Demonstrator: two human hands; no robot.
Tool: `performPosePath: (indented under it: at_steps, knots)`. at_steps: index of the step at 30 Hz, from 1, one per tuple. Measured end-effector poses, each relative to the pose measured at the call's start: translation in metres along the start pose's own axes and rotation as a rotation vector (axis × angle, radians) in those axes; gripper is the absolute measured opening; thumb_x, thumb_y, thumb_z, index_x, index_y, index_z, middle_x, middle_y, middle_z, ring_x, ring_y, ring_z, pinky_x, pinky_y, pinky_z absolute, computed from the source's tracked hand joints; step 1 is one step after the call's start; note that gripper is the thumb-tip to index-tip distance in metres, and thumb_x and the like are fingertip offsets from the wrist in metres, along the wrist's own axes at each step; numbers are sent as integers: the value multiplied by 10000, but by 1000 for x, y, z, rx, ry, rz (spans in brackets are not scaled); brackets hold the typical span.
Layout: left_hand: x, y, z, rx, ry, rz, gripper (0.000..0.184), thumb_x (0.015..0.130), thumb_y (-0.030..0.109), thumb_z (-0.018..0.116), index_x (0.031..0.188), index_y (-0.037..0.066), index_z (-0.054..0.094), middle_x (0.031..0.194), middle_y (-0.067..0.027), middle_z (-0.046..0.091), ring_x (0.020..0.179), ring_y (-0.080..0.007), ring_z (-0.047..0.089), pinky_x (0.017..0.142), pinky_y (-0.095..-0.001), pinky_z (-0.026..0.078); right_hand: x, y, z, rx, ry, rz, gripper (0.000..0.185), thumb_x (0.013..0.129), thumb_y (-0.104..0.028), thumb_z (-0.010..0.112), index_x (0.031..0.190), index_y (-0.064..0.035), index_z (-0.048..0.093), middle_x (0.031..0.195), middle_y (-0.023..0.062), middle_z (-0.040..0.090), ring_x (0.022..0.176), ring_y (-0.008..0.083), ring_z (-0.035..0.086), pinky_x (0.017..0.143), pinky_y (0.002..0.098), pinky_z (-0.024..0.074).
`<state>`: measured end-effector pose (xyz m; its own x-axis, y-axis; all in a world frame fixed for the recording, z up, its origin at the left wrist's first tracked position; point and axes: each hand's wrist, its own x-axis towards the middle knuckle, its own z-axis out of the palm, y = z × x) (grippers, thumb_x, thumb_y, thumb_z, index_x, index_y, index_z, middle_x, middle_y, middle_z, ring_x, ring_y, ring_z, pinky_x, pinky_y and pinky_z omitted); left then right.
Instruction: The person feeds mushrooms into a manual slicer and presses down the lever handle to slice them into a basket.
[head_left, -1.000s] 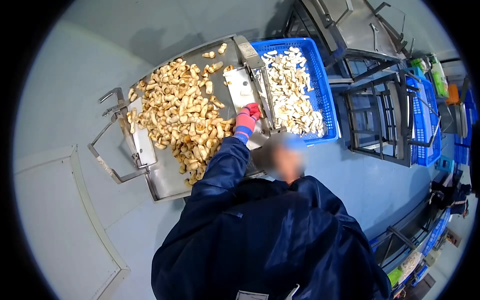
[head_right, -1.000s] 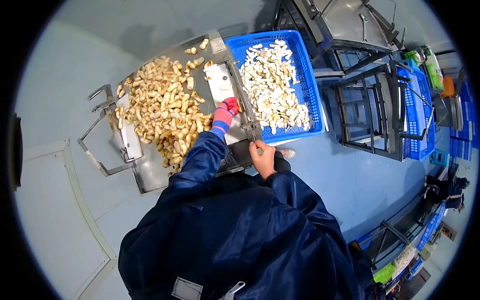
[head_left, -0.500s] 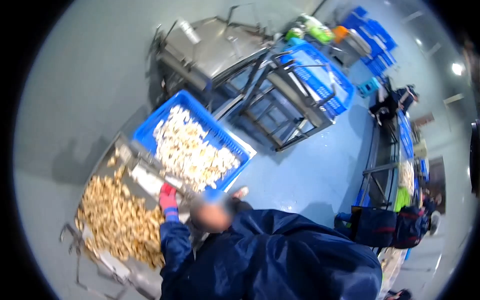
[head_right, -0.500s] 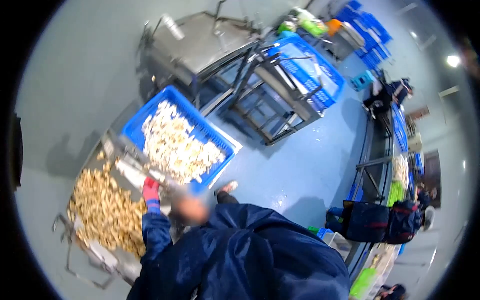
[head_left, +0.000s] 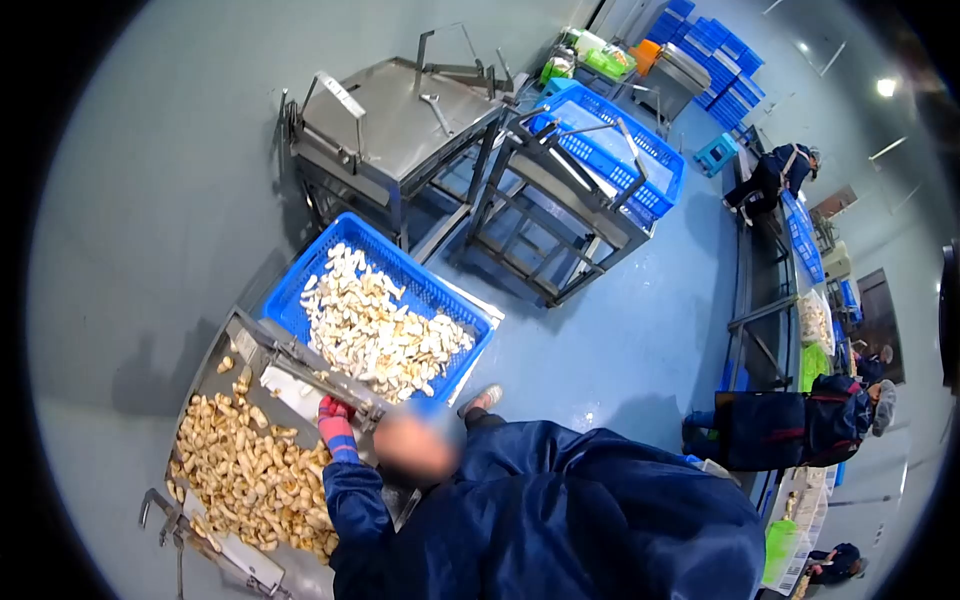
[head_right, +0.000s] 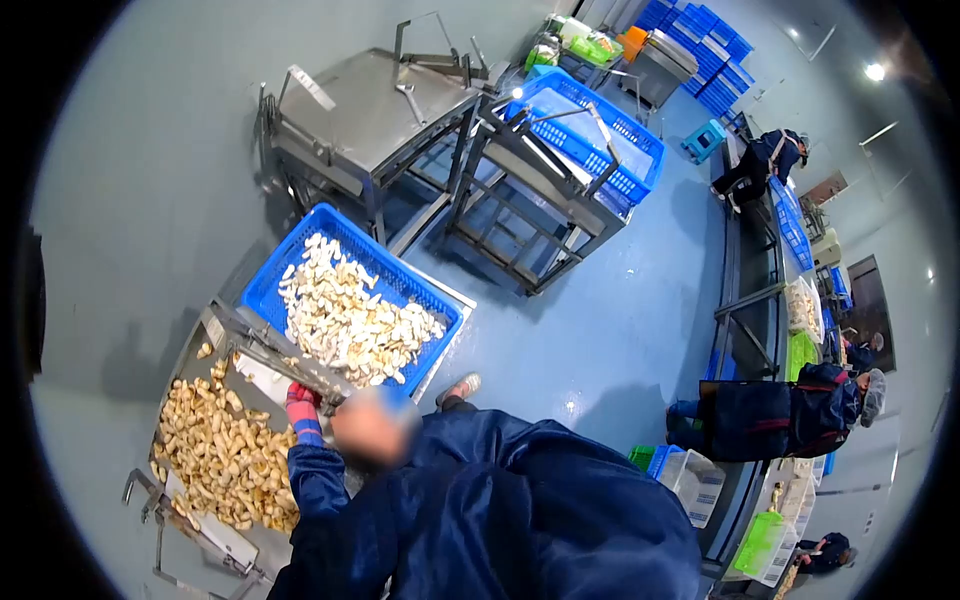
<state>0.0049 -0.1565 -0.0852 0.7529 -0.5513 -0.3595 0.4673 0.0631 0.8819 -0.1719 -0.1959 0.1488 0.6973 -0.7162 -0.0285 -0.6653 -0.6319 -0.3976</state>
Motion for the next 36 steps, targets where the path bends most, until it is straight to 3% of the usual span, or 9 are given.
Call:
performPosePath:
  at_steps: [4, 19, 20, 21, 24, 27, 31, 33, 36]
  knots:
    - [-25, 32, 18, 137, 0, -31, 387, 804, -68, 518, 1182, 0, 465, 905, -81, 594, 692, -116, 537, 627, -219, 470, -6, 49, 44, 569, 2, -105, 176, 748, -263, 587, 715, -102, 650, 738, 69, 588, 690, 250, 567, 675, 379, 458]
    - [-18, 23, 34, 112, 120, -139, 446, 781, 44, 549, 1214, 29, 443, 969, -124, 594, 756, -195, 578, 632, -297, 497, -14, 69, 73, 752, -24, -102, 157, 763, -188, 616, 739, -35, 644, 632, 98, 609, 598, 238, 588, 607, 345, 462]
    - [-3, 18, 19, 699, -56, -84, 380, 781, 125, 571, 1147, 38, 514, 826, -94, 611, 687, -175, 574, 581, -295, 471, -18, 68, 72, 763, -33, -90, 156, 764, -183, 618, 740, -31, 643, 624, 100, 610, 592, 237, 590, 602, 343, 463]
    - [-27, 47, 48, 151, 182, -216, 311, 778, 191, 578, 1053, 45, 581, 685, -65, 591, 593, -155, 547, 527, -291, 436, -16, 58, 54, 729, -151, -11, 142, 776, -133, 587, 751, 3, 619, 684, 131, 631, 628, 229, 609, 626, 338, 466]
    - [-23, 52, 51, -201, 214, -176, 298, 800, 97, 568, 1091, 40, 533, 713, -39, 565, 512, -132, 487, 486, -253, 425, -9, 41, 42, 710, -32, -50, 164, 782, -126, 590, 718, 23, 574, 593, 132, 552, 560, 158, 505, 546, 318, 412]
    - [-46, 99, 70, -284, -89, -47, 276, 808, 57, 565, 1084, 53, 539, 821, -45, 589, 726, -162, 577, 650, -252, 483, -10, 62, 68, 710, 57, -159, 176, 785, -106, 584, 690, 32, 531, 555, 116, 480, 546, 114, 417, 513, 305, 377]
    - [-57, 135, 28, 1153, 129, 455, 272, 777, 131, 581, 1045, 82, 576, 980, -91, 587, 903, -254, 567, 756, -340, 471, -12, 81, 94, 688, 53, -131, 184, 784, -97, 580, 678, 40, 517, 546, 123, 454, 538, 112, 389, 505, 304, 366]
    - [-16, 111, -24, 1798, 257, 399, 221, 763, 187, 565, 974, 131, 605, 998, -90, 573, 928, -265, 544, 752, -359, 462, -11, 58, 65, 726, 20, -87, 182, 783, -97, 582, 679, 41, 524, 549, 134, 468, 524, 125, 402, 507, 308, 371]
    - [-14, 129, -63, 1933, 245, 285, 178, 761, 248, 547, 899, 164, 622, 967, -80, 581, 920, -259, 538, 751, -365, 455, -13, 48, 51, 728, 13, -54, 171, 780, -103, 588, 695, 41, 550, 569, 158, 509, 508, 156, 454, 515, 314, 387]
